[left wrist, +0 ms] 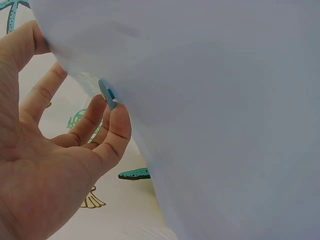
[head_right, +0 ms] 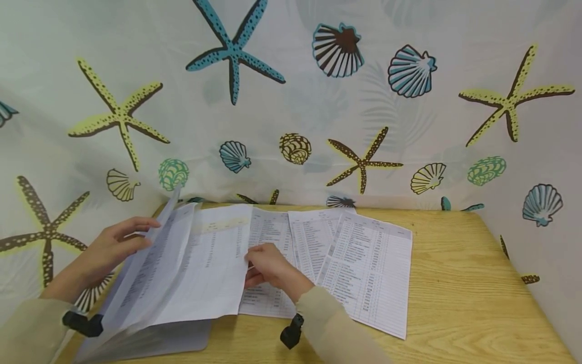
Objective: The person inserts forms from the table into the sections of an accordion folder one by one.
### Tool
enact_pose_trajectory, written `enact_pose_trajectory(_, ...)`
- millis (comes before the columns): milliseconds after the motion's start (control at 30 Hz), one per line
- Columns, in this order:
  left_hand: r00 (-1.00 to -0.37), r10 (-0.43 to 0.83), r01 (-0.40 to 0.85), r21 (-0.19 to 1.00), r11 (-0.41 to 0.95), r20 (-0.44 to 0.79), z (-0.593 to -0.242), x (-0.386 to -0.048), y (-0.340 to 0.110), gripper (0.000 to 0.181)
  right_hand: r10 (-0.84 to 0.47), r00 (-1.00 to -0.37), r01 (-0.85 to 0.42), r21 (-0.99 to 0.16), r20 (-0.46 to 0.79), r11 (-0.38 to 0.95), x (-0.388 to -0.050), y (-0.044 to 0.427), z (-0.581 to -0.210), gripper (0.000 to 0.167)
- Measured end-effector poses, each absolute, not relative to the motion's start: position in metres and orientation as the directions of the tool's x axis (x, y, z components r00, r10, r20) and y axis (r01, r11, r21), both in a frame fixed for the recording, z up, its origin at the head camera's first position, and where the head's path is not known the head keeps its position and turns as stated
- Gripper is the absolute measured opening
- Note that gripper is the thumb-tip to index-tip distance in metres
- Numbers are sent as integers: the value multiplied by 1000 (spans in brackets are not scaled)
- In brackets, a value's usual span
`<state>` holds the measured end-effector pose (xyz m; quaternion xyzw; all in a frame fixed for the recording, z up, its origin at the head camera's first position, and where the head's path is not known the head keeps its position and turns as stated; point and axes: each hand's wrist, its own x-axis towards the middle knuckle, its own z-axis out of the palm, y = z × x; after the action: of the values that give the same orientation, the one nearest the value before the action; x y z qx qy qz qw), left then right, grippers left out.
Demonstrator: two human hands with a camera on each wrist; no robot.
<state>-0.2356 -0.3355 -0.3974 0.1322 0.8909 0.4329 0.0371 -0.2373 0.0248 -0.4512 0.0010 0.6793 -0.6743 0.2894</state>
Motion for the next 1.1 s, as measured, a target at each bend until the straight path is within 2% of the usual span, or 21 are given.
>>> enact_pose_trajectory(267,-960,272,215,781,587,59,-398,-236,-336,40,-434,-808,405,-911,-397,80,-239,22,-452,47)
enact_pose_trajectory(567,-958,277,224,783,581,69,-400,-237,-338,39,-454,-806,404,-914,-379,45,-239,14,-458,33)
enact_pose_trajectory(1100,-963,263,204,783,588,53,-396,-234,-335,39,-437,-810,426,-905,-392,24,-239,0,-455,36)
